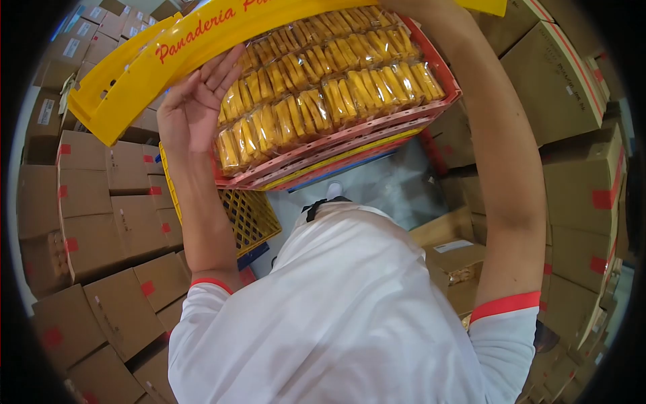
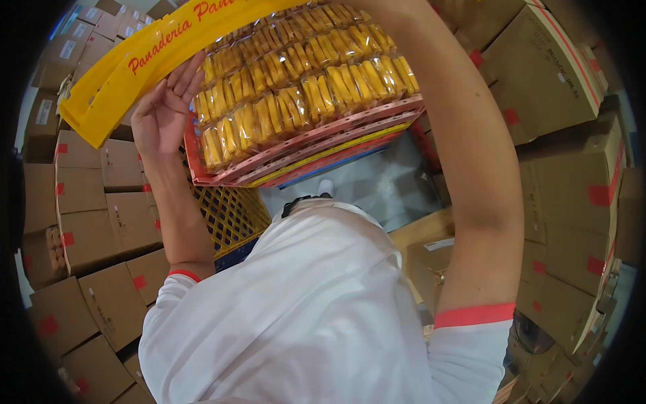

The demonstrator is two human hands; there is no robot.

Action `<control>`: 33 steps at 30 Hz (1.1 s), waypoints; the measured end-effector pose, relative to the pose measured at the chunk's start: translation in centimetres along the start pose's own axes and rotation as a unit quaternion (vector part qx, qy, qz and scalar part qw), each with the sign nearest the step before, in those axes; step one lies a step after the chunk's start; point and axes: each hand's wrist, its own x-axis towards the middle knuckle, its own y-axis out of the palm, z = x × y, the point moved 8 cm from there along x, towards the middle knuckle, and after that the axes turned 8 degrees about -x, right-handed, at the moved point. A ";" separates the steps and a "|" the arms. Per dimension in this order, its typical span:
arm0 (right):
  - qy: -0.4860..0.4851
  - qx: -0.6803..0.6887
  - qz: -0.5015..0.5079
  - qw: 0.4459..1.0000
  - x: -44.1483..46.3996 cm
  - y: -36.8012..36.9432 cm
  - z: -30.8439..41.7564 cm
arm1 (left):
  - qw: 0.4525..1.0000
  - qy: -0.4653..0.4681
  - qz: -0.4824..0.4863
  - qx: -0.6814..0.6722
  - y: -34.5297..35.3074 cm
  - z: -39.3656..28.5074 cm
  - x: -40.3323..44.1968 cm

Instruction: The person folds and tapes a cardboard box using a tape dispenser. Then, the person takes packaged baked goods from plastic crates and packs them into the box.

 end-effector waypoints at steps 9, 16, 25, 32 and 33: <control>0.062 0.128 -0.148 0.979 -8.1 -3.0 -3.5 | 0.997 -0.003 0.017 0.073 1.3 -2.4 2.3; 0.224 0.250 -0.036 0.941 -15.3 14.3 -3.5 | 0.997 -0.022 0.032 0.073 1.2 -2.7 2.7; 0.176 0.093 0.233 0.952 -9.4 36.3 1.7 | 0.983 -0.075 0.039 0.162 0.6 -3.8 3.7; 0.297 0.170 -0.006 0.940 -2.6 41.2 0.7 | 0.983 -0.094 0.027 0.157 -0.4 -4.4 4.1; 0.300 0.167 -0.012 0.939 -2.8 41.8 0.5 | 0.982 -0.099 0.027 0.161 -0.6 -4.6 4.3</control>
